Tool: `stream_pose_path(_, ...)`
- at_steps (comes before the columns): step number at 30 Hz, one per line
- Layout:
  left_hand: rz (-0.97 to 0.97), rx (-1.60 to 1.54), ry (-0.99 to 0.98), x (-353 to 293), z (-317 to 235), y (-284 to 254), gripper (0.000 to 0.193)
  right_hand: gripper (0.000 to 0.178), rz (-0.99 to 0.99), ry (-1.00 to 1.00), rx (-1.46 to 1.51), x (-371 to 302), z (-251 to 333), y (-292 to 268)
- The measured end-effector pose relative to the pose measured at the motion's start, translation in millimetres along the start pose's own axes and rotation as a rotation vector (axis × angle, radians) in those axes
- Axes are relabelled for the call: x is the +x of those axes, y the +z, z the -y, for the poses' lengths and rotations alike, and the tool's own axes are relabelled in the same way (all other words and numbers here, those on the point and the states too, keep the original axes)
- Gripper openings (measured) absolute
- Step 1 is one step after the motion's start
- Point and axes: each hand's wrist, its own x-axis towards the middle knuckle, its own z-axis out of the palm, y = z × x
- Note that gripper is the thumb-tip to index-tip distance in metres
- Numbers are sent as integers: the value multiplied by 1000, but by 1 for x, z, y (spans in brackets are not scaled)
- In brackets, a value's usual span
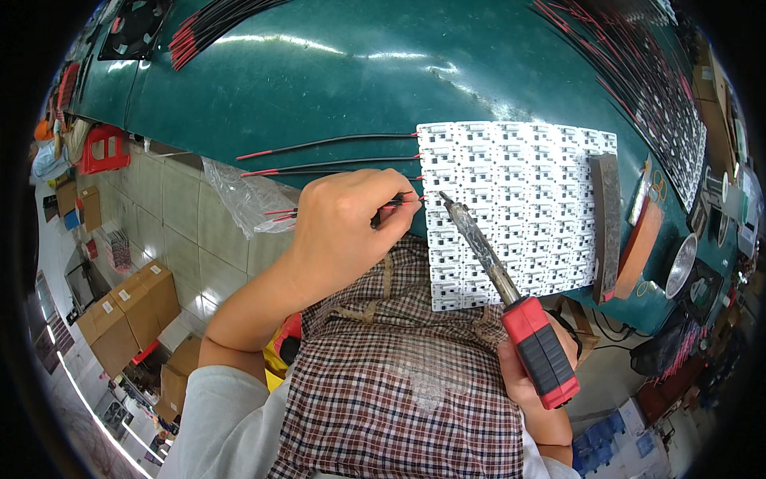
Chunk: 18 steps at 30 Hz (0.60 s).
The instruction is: The person solders the ends of bundled wires over a circuit board panel using a handheld soldering tool, rearranges the circuit board sheets on the workbench, and solders additional wire bundles with the tool.
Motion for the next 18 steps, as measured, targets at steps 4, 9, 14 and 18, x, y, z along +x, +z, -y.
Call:
stream_pose_path(4, 28, -47, -22, 0, 1, 0, 8, 26, -68, 7, 60, 0, 7, 4)
stream_pose_path(9, -17, -187, -49, -2, 5, -3, 5, 27, -63, 47, 84, -1, 9, 1)
stream_pose_path(14, -24, -113, 2, -3, 10, -6, 14, 25, -69, 75, 104, -7, 3, 0)
stream_pose_path(18, -121, 122, 111, 2, -15, -34, 14, 26, -137, 84, 61, -17, -4, -2)
